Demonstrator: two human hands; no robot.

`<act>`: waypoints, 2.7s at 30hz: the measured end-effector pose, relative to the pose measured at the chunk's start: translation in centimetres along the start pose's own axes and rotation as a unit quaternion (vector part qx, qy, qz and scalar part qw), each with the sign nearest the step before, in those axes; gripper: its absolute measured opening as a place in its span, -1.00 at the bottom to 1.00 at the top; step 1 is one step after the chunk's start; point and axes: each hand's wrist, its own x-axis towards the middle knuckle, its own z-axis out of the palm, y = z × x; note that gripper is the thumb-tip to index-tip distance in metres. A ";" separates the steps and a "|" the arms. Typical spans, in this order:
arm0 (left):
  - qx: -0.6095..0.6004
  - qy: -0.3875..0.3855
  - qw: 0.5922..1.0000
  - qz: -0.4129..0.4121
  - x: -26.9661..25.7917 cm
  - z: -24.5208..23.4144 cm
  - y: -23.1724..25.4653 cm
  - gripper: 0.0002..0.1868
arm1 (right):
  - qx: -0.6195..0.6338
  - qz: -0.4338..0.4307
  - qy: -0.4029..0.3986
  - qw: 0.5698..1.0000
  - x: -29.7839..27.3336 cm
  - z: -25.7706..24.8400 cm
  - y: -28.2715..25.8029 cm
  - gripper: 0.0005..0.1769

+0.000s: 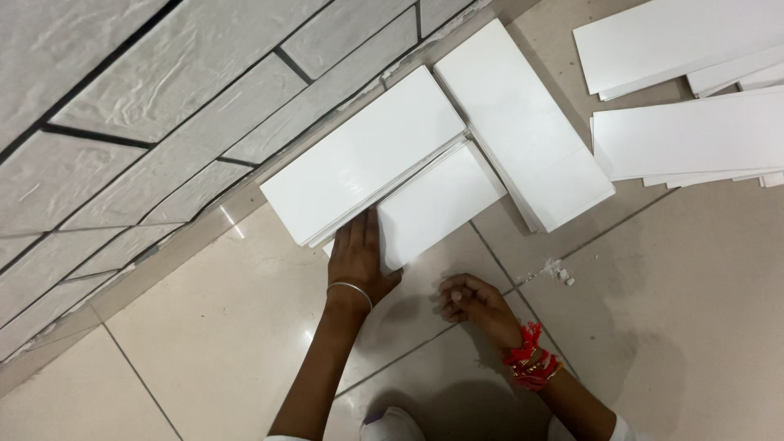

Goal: The person picks up white foam boards from the floor and stacks them into piles against a wall.

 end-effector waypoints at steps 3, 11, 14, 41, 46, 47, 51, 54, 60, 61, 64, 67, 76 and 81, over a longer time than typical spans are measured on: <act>0.042 0.038 0.998 0.032 -0.3 1.4 -0.2 0.18 | -0.002 -0.004 0.000 1.000 0.0 -0.1 0.0 -0.73; 0.055 0.097 0.993 0.039 -0.7 5.0 -2.1 -0.33 | -0.027 -0.009 -0.006 1.000 -0.7 0.9 -0.8 -0.69; 0.070 0.140 0.986 0.053 -0.7 5.9 -1.8 -0.35 | -0.047 -0.021 0.012 0.999 -2.0 0.8 -1.8 -0.69; 0.190 -0.096 0.915 0.342 -2.4 -2.9 27.3 -0.58 | -0.679 -0.059 0.542 0.492 -31.4 -47.0 -9.4 0.15; 0.164 -0.082 0.931 0.316 -1.7 0.1 25.8 -0.50 | -0.758 -0.092 0.343 0.547 -21.5 -39.6 -12.7 0.17; 0.158 -0.055 0.930 0.328 -1.7 1.2 24.9 -0.48 | -0.795 -0.065 0.272 0.539 -18.8 -37.7 -13.9 0.15; 0.150 -0.023 0.925 0.349 -1.2 4.6 22.5 -0.44 | -0.831 -0.078 0.209 0.510 -9.5 -33.5 -21.8 0.23; 0.130 -0.040 0.932 0.335 -1.8 6.1 22.1 -0.44 | -0.878 -0.008 0.174 0.447 -4.1 -31.4 -27.0 0.40; 0.029 -0.080 0.948 0.308 -4.1 7.8 21.7 -0.40 | -0.903 0.036 0.152 0.400 -3.0 -29.7 -27.6 0.38; 0.014 -0.072 0.947 0.313 -4.5 7.9 21.5 -0.40 | -0.903 0.032 0.144 0.403 -3.6 -30.0 -27.0 0.39; -0.023 -0.051 0.944 0.325 -6.0 8.2 20.6 -0.41 | -0.900 0.010 0.147 0.410 -5.8 -31.4 -25.2 0.37; -0.046 -0.037 0.946 0.320 -7.0 8.1 19.4 -0.42 | -0.900 -0.001 0.157 0.407 -8.3 -33.5 -24.5 0.36; -0.247 0.023 0.942 0.227 -10.8 5.0 13.9 -0.30 | -0.837 -0.173 0.195 0.481 -15.7 -31.2 -22.2 0.41; -0.361 0.024 0.909 0.207 -12.5 2.3 15.1 -0.22 | -0.561 -0.297 0.199 0.747 -18.6 -21.7 -21.4 0.28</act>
